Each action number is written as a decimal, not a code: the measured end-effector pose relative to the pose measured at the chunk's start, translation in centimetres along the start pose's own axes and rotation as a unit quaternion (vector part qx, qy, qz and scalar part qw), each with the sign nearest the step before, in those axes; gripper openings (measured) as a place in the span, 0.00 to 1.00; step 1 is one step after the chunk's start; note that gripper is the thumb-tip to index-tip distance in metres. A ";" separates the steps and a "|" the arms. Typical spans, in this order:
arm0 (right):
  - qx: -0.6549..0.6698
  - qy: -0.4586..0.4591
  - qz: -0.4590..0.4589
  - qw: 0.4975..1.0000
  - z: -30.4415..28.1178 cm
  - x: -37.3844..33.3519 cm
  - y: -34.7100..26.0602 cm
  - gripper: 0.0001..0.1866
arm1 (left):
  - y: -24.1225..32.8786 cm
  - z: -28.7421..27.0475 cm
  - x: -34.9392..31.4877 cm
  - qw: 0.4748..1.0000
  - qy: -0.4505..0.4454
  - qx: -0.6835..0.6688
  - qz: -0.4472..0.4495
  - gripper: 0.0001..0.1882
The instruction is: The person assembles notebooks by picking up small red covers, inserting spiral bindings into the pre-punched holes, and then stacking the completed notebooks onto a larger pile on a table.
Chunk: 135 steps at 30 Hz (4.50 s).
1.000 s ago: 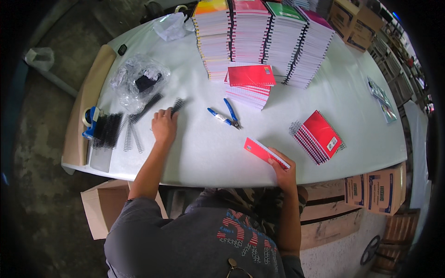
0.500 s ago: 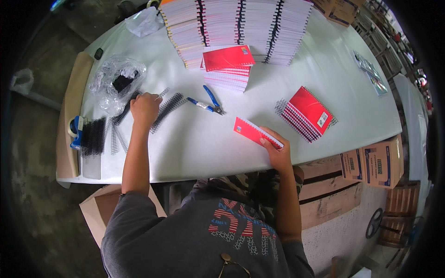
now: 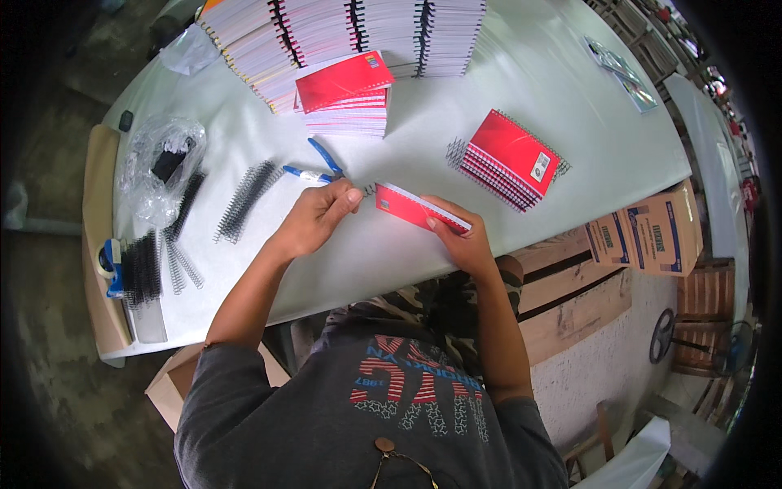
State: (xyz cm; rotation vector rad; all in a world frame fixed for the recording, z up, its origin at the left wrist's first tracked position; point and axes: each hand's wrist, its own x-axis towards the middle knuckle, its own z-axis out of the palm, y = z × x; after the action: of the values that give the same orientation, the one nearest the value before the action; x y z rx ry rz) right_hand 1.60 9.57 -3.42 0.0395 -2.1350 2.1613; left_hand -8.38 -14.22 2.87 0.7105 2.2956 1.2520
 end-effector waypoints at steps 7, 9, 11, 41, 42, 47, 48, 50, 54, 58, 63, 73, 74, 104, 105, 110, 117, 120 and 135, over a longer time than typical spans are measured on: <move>0.048 0.007 0.019 0.999 0.2 0.0 0.2 0.16 | -0.9 0.2 1.3 0.996 -0.047 -0.050 -0.063 0.26; 0.058 0.013 0.023 0.998 0.2 -0.1 0.2 0.16 | -1.4 0.0 1.6 0.993 -0.056 -0.071 -0.070 0.27; 0.051 0.014 0.014 0.999 0.3 0.0 0.1 0.16 | -1.6 -0.1 1.9 0.984 -0.087 -0.084 -0.132 0.29; -0.166 -0.001 -0.155 0.974 1.6 -1.8 1.4 0.24 | 3.9 0.1 3.1 0.808 -0.028 0.490 0.325 0.28; -0.176 0.008 -0.165 0.970 1.5 -2.3 1.5 0.24 | 5.5 1.0 2.8 0.819 0.024 0.467 0.333 0.32; -0.125 0.070 -0.144 0.979 2.2 -3.7 -0.7 0.23 | -0.7 6.5 -0.8 0.751 -0.005 0.643 0.147 0.53; -0.113 0.086 -0.116 0.983 2.2 -3.9 -1.1 0.23 | -3.0 7.1 -2.0 0.720 0.062 0.626 0.293 0.55; -0.147 0.077 -0.161 0.973 2.4 -4.1 -1.5 0.23 | -3.5 5.8 -1.3 0.677 0.161 0.601 0.393 0.55; -0.194 0.049 -0.204 0.958 3.0 -5.1 -2.3 0.27 | -3.6 4.1 4.8 0.828 0.367 0.277 0.320 0.68; -0.203 0.051 -0.185 0.960 2.8 -5.0 -0.7 0.31 | -6.1 7.0 -1.5 0.732 0.158 0.553 0.366 0.61; -0.189 0.077 -0.218 0.954 4.0 -4.4 -0.7 0.24 | -1.6 4.5 2.6 0.798 0.436 0.271 0.317 0.62; -0.073 -0.043 -0.076 0.993 2.7 1.2 -1.0 0.24 | 0.2 2.1 3.3 0.843 0.237 0.350 0.333 0.13; -0.072 -0.052 -0.078 0.993 2.8 2.0 -1.0 0.24 | -2.0 2.5 3.4 0.853 0.259 0.323 0.319 0.11; -0.013 -0.074 -0.011 0.997 2.6 0.8 -0.1 0.20 | -1.9 4.8 3.1 0.851 0.318 0.238 0.344 0.07; -0.041 -0.086 -0.044 0.994 2.8 1.0 -0.3 0.20 | -2.0 4.9 2.8 0.852 0.318 0.241 0.340 0.07; -0.128 -0.062 -0.122 0.982 3.5 -2.6 0.1 0.23 | -1.0 5.4 0.9 0.806 0.392 0.282 0.342 0.22; -0.134 -0.075 -0.181 0.971 5.5 -5.7 2.1 0.23 | -4.8 9.2 -7.3 0.853 0.297 0.336 0.269 0.55; -0.150 -0.061 -0.223 0.961 5.1 -5.9 1.6 0.25 | -5.2 10.2 -10.5 0.858 0.157 0.417 0.256 0.58; -0.122 -0.102 -0.267 0.951 7.2 -5.7 1.5 0.24 | -3.9 7.6 -7.7 0.799 0.325 0.433 0.262 0.63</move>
State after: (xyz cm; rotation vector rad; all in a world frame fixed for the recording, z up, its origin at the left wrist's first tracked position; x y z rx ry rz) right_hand 6.78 2.07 -5.28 0.7562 -2.1478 1.6342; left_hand 1.12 -15.90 -3.34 1.4812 3.4604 0.5703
